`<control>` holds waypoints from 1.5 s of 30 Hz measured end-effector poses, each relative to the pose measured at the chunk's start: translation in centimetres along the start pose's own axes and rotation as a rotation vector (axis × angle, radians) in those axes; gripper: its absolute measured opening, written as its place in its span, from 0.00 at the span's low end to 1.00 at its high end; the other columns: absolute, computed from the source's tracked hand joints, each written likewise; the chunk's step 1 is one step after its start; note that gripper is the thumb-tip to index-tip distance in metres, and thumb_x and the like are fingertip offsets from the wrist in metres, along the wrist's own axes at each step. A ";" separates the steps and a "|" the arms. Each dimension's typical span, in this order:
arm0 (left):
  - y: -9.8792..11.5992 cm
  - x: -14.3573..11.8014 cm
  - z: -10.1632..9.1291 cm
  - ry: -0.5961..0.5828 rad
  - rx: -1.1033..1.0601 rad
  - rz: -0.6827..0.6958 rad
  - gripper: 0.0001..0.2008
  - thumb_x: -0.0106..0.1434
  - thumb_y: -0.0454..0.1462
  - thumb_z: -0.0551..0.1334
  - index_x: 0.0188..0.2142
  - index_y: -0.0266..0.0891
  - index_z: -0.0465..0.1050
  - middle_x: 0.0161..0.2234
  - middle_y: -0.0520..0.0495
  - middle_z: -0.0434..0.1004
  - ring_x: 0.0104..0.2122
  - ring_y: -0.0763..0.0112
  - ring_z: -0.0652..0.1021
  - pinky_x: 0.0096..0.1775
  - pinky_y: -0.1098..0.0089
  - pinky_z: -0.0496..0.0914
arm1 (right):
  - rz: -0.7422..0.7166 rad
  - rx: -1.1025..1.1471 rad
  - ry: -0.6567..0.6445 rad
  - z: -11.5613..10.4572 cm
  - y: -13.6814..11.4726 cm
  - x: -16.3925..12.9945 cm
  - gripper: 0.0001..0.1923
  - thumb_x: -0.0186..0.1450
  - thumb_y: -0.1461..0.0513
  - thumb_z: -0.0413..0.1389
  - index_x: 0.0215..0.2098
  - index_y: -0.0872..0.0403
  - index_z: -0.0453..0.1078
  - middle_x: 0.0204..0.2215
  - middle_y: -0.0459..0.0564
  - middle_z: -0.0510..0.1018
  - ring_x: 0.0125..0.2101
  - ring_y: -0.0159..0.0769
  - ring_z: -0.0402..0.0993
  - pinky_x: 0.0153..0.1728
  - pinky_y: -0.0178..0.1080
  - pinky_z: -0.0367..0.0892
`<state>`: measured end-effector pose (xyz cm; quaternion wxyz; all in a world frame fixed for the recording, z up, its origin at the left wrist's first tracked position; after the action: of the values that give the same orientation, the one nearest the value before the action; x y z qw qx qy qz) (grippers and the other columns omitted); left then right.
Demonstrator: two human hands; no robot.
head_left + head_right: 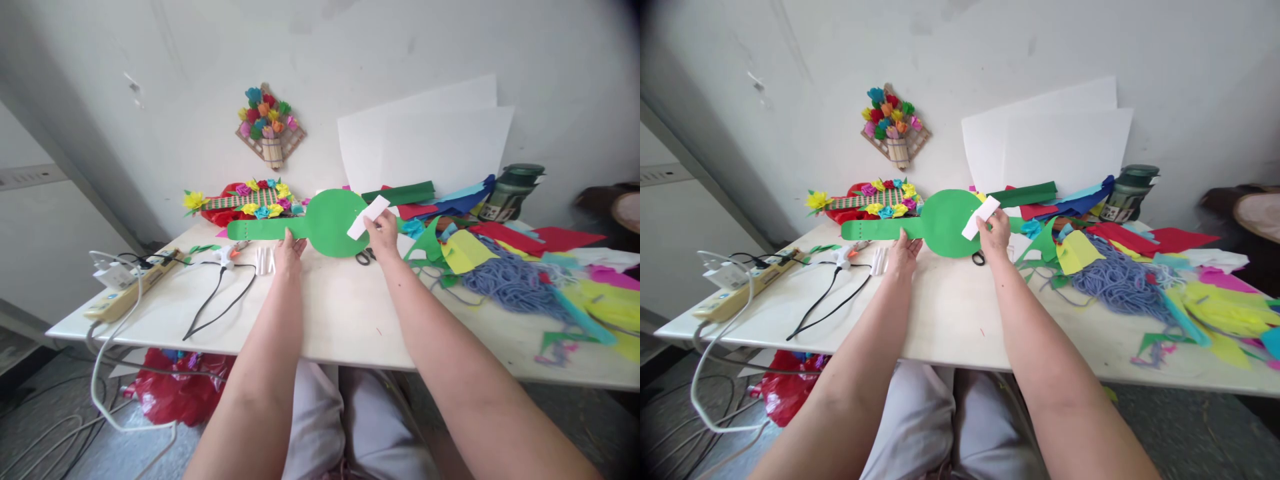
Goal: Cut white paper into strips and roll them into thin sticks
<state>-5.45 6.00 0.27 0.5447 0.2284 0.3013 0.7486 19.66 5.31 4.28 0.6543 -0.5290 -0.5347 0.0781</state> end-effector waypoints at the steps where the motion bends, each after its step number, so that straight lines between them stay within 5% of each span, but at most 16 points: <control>1: -0.2 -0.1 0.3 -0.014 -0.004 0.005 0.11 0.57 0.41 0.65 0.36 0.38 0.69 0.29 0.49 0.77 0.28 0.72 0.78 0.38 0.68 0.71 | -0.044 -0.039 -0.010 0.0 -0.6 -0.1 0.11 0.58 0.55 0.54 0.28 0.56 0.69 0.46 0.59 0.68 0.50 0.45 0.64 0.50 0.47 0.60; 5: -1.3 -0.6 1.2 -0.067 -0.019 -0.024 0.09 0.58 0.39 0.63 0.36 0.38 0.67 0.28 0.49 0.77 0.27 0.71 0.78 0.40 0.64 0.72 | 0.015 0.083 -0.217 1.8 -2.6 -1.6 0.12 0.65 0.54 0.46 0.34 0.54 0.65 0.27 0.51 0.72 0.32 0.40 0.73 0.35 0.42 0.67; 10: -2.8 -1.3 2.1 -0.158 -0.007 -0.121 0.10 0.56 0.40 0.65 0.34 0.37 0.67 0.24 0.50 0.75 0.26 0.70 0.78 0.40 0.65 0.72 | 0.202 0.186 -0.543 5.1 -3.7 -4.4 0.08 0.65 0.59 0.47 0.41 0.53 0.62 0.21 0.44 0.72 0.16 0.32 0.68 0.20 0.35 0.63; 19: -3.2 -2.3 3.0 -0.225 -0.016 -0.166 0.08 0.54 0.36 0.65 0.26 0.35 0.67 0.19 0.51 0.73 0.19 0.75 0.73 0.27 0.74 0.68 | 0.311 0.260 -0.555 6.3 -4.0 -5.4 0.00 0.57 0.67 0.56 0.29 0.57 0.68 0.21 0.43 0.74 0.17 0.24 0.65 0.22 0.30 0.64; 24: -3.4 -2.3 3.2 -0.193 -0.054 -0.159 0.07 0.55 0.35 0.63 0.24 0.34 0.69 0.19 0.51 0.72 0.18 0.77 0.72 0.24 0.76 0.66 | 0.323 0.206 -0.570 6.7 -4.2 -6.0 0.05 0.59 0.66 0.56 0.24 0.58 0.68 0.16 0.41 0.71 0.13 0.23 0.63 0.18 0.28 0.61; 32: -3.7 -2.2 2.9 -0.202 -0.065 -0.290 0.12 0.61 0.39 0.54 0.30 0.33 0.71 0.19 0.47 0.72 0.20 0.70 0.74 0.25 0.71 0.67 | 0.466 0.300 -0.623 7.3 -4.1 -7.4 0.06 0.61 0.63 0.55 0.34 0.59 0.72 0.24 0.48 0.78 0.11 0.25 0.67 0.08 0.27 0.52; 38: -3.5 -2.3 2.8 -0.198 -0.062 -0.332 0.21 0.61 0.48 0.53 0.33 0.31 0.73 0.19 0.44 0.72 0.18 0.65 0.73 0.19 0.69 0.64 | 0.514 0.384 -0.630 7.7 -4.3 -8.2 0.13 0.62 0.67 0.53 0.44 0.59 0.73 0.29 0.50 0.80 0.13 0.24 0.69 0.09 0.26 0.58; 45: -3.2 -2.7 3.3 -0.252 -0.080 -0.355 0.25 0.59 0.50 0.53 0.37 0.28 0.73 0.28 0.36 0.78 0.31 0.55 0.79 0.22 0.67 0.69 | 0.533 0.418 -0.612 7.8 -4.3 -8.6 0.19 0.62 0.68 0.53 0.51 0.59 0.70 0.34 0.54 0.80 0.13 0.23 0.69 0.08 0.26 0.58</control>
<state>-0.23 4.80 0.31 0.7100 0.2415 0.2363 0.6179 7.98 2.50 1.27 0.5159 -0.4575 -0.5214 0.5027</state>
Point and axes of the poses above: each hand's wrist, its own x-axis towards the middle knuckle, its own z-axis out of the palm, y = z × x, the point moved 5 cm from there along x, towards the middle knuckle
